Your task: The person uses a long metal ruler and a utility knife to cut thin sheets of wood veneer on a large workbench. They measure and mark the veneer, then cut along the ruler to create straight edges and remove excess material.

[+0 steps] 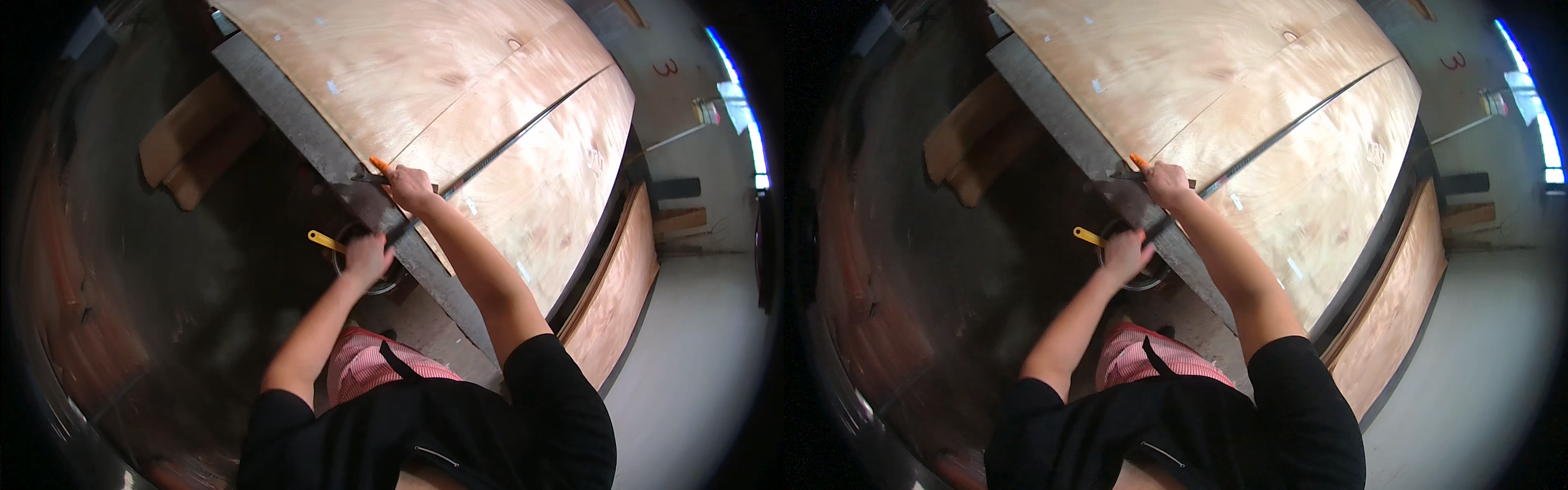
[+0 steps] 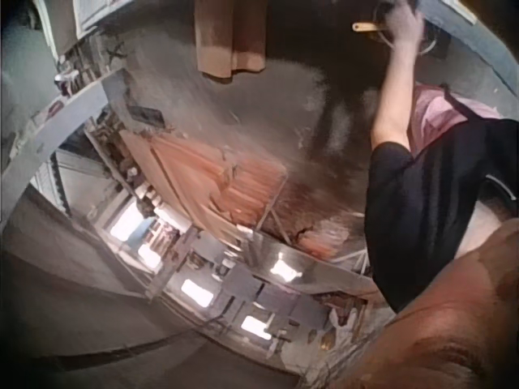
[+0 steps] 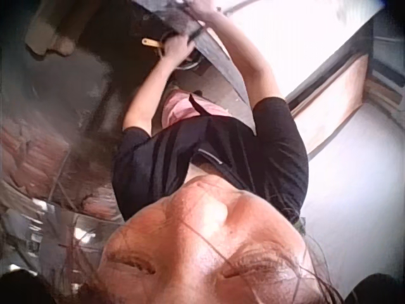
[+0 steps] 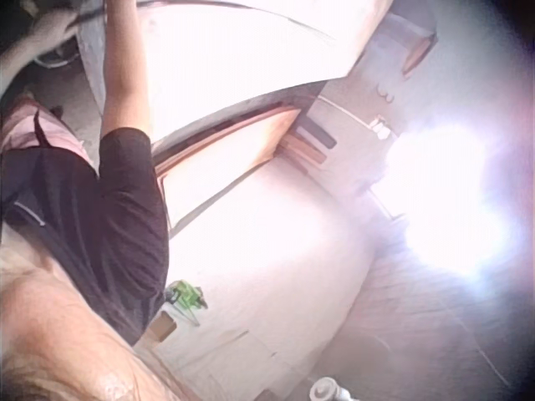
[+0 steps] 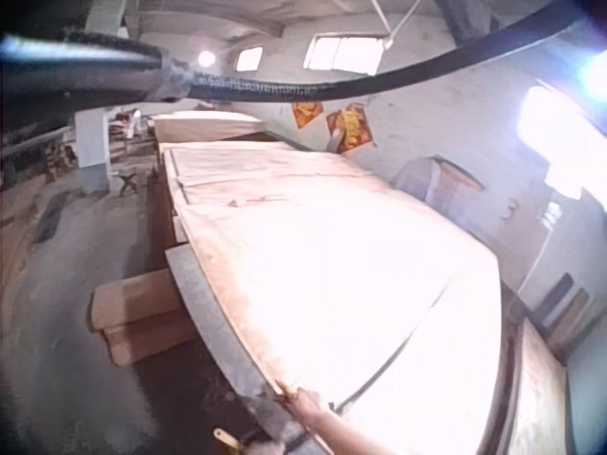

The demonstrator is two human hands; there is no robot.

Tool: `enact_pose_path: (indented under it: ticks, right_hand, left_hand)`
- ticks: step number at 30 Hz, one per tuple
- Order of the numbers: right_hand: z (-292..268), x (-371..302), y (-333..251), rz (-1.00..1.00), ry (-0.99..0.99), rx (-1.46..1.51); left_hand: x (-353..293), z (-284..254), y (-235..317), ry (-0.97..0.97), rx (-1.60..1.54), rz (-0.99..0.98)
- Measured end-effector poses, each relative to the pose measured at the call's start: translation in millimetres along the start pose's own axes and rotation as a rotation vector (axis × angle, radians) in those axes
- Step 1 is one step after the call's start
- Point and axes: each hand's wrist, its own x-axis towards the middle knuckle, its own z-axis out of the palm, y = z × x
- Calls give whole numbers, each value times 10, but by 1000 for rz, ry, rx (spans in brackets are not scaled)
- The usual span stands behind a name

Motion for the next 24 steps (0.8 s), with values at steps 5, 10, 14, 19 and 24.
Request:
enact_pose_path:
  ticks: [5, 10, 14, 19, 24]
  right_hand:
    - [205, -345, 335, 21, 118, 229]
    - [-78, -1264, 874, 195, 281, 609]
    - [348, -2279, 1795, 248, 624, 1337]
    - [566, -3716, 2670, 759, 653, 1346]
    - [1466, -4713, 3146, 995, 736, 1444]
  left_hand:
    - [-953, 567, 270, -518, -731, -322]
    - [-1385, 469, 768, -142, -623, -224]
    - [-1286, 789, 1102, -241, -661, -216]
    - [-1185, 1383, 1655, -498, -1152, -349]
    - [-1187, 1841, 1956, -562, -966, -519]
